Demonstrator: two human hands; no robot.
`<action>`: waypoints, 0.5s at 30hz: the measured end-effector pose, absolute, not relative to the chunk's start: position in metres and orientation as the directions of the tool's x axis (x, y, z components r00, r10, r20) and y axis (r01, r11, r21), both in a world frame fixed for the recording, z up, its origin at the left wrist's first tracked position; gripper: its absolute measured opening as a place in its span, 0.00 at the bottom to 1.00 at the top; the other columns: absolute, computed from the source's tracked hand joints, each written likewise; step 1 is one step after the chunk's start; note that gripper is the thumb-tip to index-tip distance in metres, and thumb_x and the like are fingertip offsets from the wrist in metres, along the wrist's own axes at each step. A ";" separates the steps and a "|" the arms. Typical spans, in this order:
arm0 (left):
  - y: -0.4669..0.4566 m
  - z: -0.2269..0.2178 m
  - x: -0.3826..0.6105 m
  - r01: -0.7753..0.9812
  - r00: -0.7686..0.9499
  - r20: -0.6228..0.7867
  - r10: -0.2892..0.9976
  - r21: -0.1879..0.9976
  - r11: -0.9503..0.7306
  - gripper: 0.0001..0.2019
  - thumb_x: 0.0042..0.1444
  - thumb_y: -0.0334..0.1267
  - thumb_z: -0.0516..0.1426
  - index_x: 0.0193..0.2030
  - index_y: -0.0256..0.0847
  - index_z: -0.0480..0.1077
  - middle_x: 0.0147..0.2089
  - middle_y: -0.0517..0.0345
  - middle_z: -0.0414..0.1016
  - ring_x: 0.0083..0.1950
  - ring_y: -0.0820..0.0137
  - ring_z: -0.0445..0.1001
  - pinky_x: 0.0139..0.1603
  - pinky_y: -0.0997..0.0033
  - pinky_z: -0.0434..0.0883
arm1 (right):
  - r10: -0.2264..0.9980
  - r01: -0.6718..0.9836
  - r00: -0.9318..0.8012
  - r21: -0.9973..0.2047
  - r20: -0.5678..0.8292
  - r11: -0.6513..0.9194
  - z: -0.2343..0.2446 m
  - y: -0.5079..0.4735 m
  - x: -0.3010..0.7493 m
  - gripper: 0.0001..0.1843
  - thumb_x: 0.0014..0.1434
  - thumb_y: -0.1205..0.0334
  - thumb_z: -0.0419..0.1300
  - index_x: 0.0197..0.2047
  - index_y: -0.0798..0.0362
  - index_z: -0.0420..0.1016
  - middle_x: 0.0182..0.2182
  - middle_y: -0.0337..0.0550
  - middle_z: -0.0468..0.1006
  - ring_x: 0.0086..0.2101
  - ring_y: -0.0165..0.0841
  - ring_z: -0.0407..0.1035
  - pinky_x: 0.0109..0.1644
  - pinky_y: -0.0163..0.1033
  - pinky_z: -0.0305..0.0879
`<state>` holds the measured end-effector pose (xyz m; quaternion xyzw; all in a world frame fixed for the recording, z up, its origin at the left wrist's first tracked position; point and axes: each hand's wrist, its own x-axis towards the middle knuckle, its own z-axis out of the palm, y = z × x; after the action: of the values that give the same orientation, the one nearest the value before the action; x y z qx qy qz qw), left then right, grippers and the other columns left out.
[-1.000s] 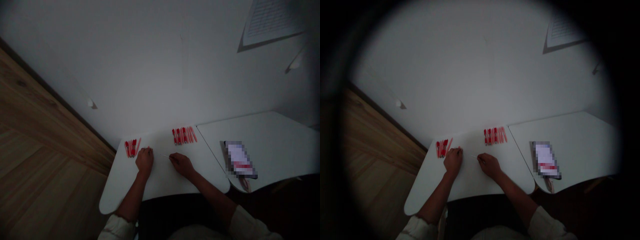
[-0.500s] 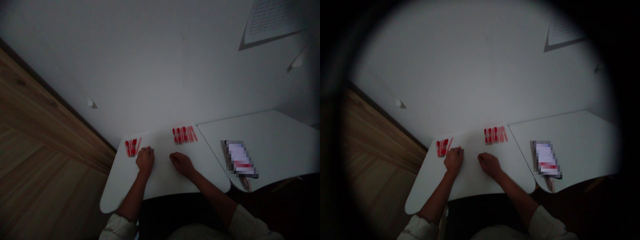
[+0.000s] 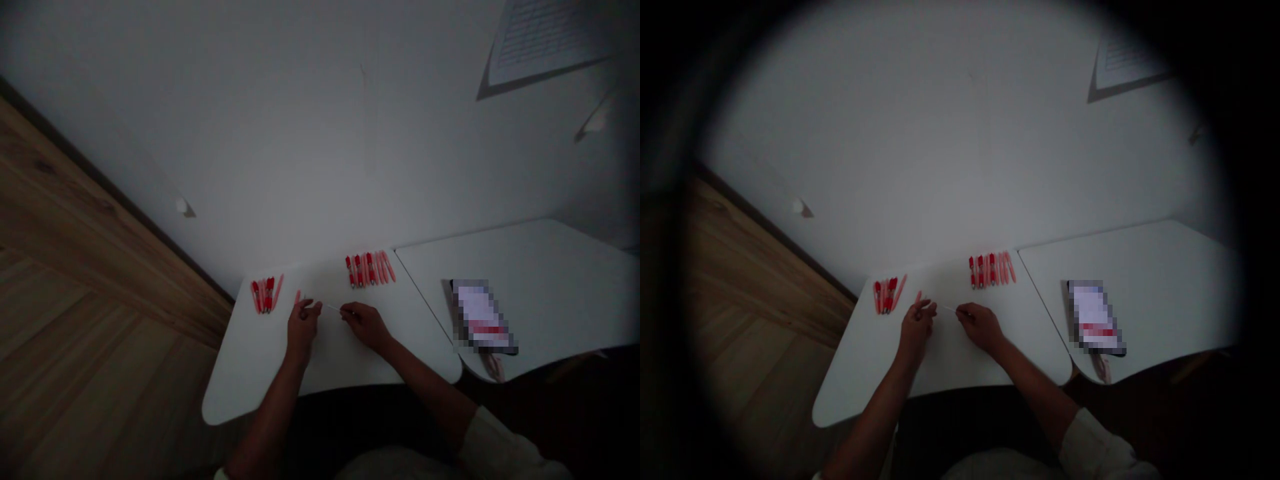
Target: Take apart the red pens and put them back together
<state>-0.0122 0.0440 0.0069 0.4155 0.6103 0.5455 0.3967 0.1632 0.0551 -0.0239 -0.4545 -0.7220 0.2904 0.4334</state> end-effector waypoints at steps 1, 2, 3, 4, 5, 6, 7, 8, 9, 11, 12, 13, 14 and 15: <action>0.043 0.006 -0.010 0.001 -0.271 -0.086 0.959 0.996 0.090 0.24 0.45 0.50 0.62 0.46 0.37 0.68 0.26 0.63 0.68 0.20 0.79 0.60 0.21 0.78 0.56 | 0.902 0.398 -0.227 -0.810 0.368 0.430 -0.023 0.055 0.163 0.11 0.60 0.56 0.54 0.40 0.51 0.75 0.31 0.41 0.78 0.29 0.31 0.71 0.36 0.35 0.66; 0.042 0.005 -0.008 -0.049 -0.213 -0.122 0.969 0.992 0.114 0.25 0.44 0.49 0.63 0.46 0.36 0.68 0.26 0.63 0.67 0.20 0.80 0.58 0.20 0.79 0.54 | 0.896 0.395 -0.241 -0.805 0.374 0.442 -0.023 0.054 0.163 0.11 0.60 0.56 0.54 0.39 0.50 0.75 0.31 0.41 0.78 0.29 0.31 0.70 0.36 0.35 0.66; 0.041 0.004 -0.006 -0.078 -0.174 -0.141 0.975 0.988 0.129 0.24 0.43 0.49 0.64 0.44 0.36 0.69 0.25 0.64 0.66 0.19 0.81 0.57 0.19 0.79 0.53 | 0.890 0.394 -0.254 -0.799 0.380 0.453 -0.022 0.053 0.164 0.11 0.60 0.57 0.54 0.39 0.50 0.75 0.30 0.41 0.78 0.29 0.31 0.70 0.35 0.34 0.66; 0.041 0.003 -0.006 -0.092 -0.156 -0.153 0.976 0.986 0.140 0.23 0.42 0.49 0.64 0.42 0.36 0.70 0.24 0.65 0.65 0.19 0.82 0.56 0.19 0.79 0.52 | 0.885 0.396 -0.264 -0.793 0.384 0.463 -0.021 0.053 0.164 0.10 0.60 0.57 0.54 0.39 0.50 0.75 0.30 0.41 0.78 0.28 0.31 0.70 0.35 0.34 0.65; 0.041 0.003 -0.006 -0.091 -0.150 -0.159 0.976 0.985 0.146 0.22 0.42 0.49 0.64 0.39 0.35 0.71 0.23 0.65 0.64 0.19 0.82 0.55 0.19 0.79 0.51 | 0.881 0.399 -0.269 -0.788 0.389 0.469 -0.020 0.052 0.164 0.10 0.60 0.57 0.54 0.39 0.50 0.75 0.30 0.40 0.78 0.28 0.30 0.70 0.35 0.34 0.65; 0.041 0.003 -0.006 -0.083 -0.146 -0.160 0.976 0.985 0.149 0.20 0.42 0.49 0.64 0.36 0.35 0.71 0.21 0.66 0.62 0.19 0.82 0.54 0.19 0.79 0.51 | 0.879 0.404 -0.272 -0.782 0.392 0.474 -0.020 0.052 0.165 0.10 0.60 0.57 0.54 0.39 0.50 0.75 0.29 0.40 0.78 0.28 0.30 0.70 0.35 0.34 0.65; 0.041 0.002 -0.006 -0.073 -0.143 -0.157 0.977 0.986 0.147 0.19 0.43 0.49 0.63 0.34 0.35 0.71 0.20 0.67 0.61 0.19 0.82 0.54 0.19 0.79 0.51 | 0.878 0.410 -0.275 -0.778 0.393 0.477 -0.019 0.052 0.165 0.10 0.60 0.58 0.54 0.39 0.50 0.75 0.30 0.41 0.78 0.28 0.30 0.70 0.35 0.34 0.65; 0.041 0.002 -0.007 -0.064 -0.139 -0.154 0.978 0.987 0.146 0.18 0.43 0.49 0.63 0.32 0.35 0.71 0.19 0.67 0.60 0.19 0.82 0.53 0.19 0.79 0.51 | 0.877 0.416 -0.277 -0.774 0.392 0.478 -0.019 0.052 0.165 0.10 0.60 0.58 0.54 0.39 0.50 0.76 0.30 0.41 0.78 0.28 0.30 0.70 0.35 0.34 0.64; 0.041 0.002 -0.008 -0.057 -0.134 -0.154 0.979 0.987 0.147 0.17 0.43 0.49 0.63 0.31 0.35 0.71 0.19 0.68 0.59 0.19 0.82 0.54 0.19 0.79 0.51 | 0.877 0.422 -0.281 -0.770 0.391 0.478 -0.019 0.052 0.165 0.10 0.60 0.58 0.54 0.39 0.50 0.76 0.30 0.41 0.78 0.28 0.30 0.70 0.35 0.34 0.64; 0.040 0.001 -0.010 -0.046 -0.114 -0.158 0.981 0.987 0.154 0.16 0.44 0.49 0.63 0.30 0.36 0.71 0.19 0.67 0.60 0.19 0.81 0.55 0.19 0.80 0.52 | 0.876 0.431 -0.287 -0.764 0.387 0.480 -0.019 0.052 0.165 0.10 0.60 0.58 0.54 0.40 0.50 0.76 0.30 0.41 0.78 0.29 0.30 0.70 0.35 0.34 0.64; 0.040 0.001 -0.011 -0.038 -0.104 -0.159 0.982 0.987 0.156 0.16 0.44 0.48 0.63 0.30 0.36 0.71 0.20 0.66 0.62 0.20 0.81 0.57 0.20 0.80 0.53 | 0.875 0.436 -0.292 -0.760 0.387 0.482 -0.019 0.052 0.164 0.10 0.60 0.58 0.54 0.40 0.50 0.76 0.31 0.41 0.78 0.29 0.30 0.70 0.35 0.34 0.64; 0.040 0.001 -0.013 -0.028 -0.094 -0.157 0.983 0.988 0.155 0.16 0.43 0.48 0.63 0.30 0.36 0.72 0.21 0.64 0.65 0.21 0.80 0.60 0.21 0.80 0.55 | 0.873 0.440 -0.299 -0.756 0.386 0.485 -0.019 0.052 0.164 0.10 0.60 0.58 0.54 0.40 0.50 0.76 0.31 0.41 0.78 0.29 0.31 0.70 0.36 0.34 0.64; 0.040 0.001 -0.016 -0.018 -0.090 -0.154 0.984 0.988 0.153 0.16 0.43 0.48 0.63 0.31 0.36 0.72 0.24 0.62 0.69 0.23 0.79 0.62 0.22 0.80 0.57 | 0.871 0.444 -0.306 -0.751 0.385 0.489 -0.019 0.052 0.164 0.11 0.60 0.58 0.54 0.40 0.50 0.76 0.31 0.41 0.78 0.30 0.31 0.70 0.36 0.34 0.64; 0.041 0.001 -0.019 -0.010 -0.095 -0.153 0.984 0.988 0.153 0.16 0.43 0.48 0.63 0.31 0.35 0.72 0.26 0.59 0.71 0.25 0.78 0.65 0.23 0.80 0.58 | 0.870 0.446 -0.310 -0.749 0.384 0.490 -0.019 0.052 0.164 0.11 0.60 0.58 0.54 0.40 0.50 0.76 0.31 0.41 0.78 0.30 0.31 0.71 0.37 0.34 0.64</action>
<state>-0.0194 0.0411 0.0010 0.4349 0.5595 0.4840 0.5133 0.1639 0.0522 -0.0193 -0.4303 -0.7648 0.2645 0.4001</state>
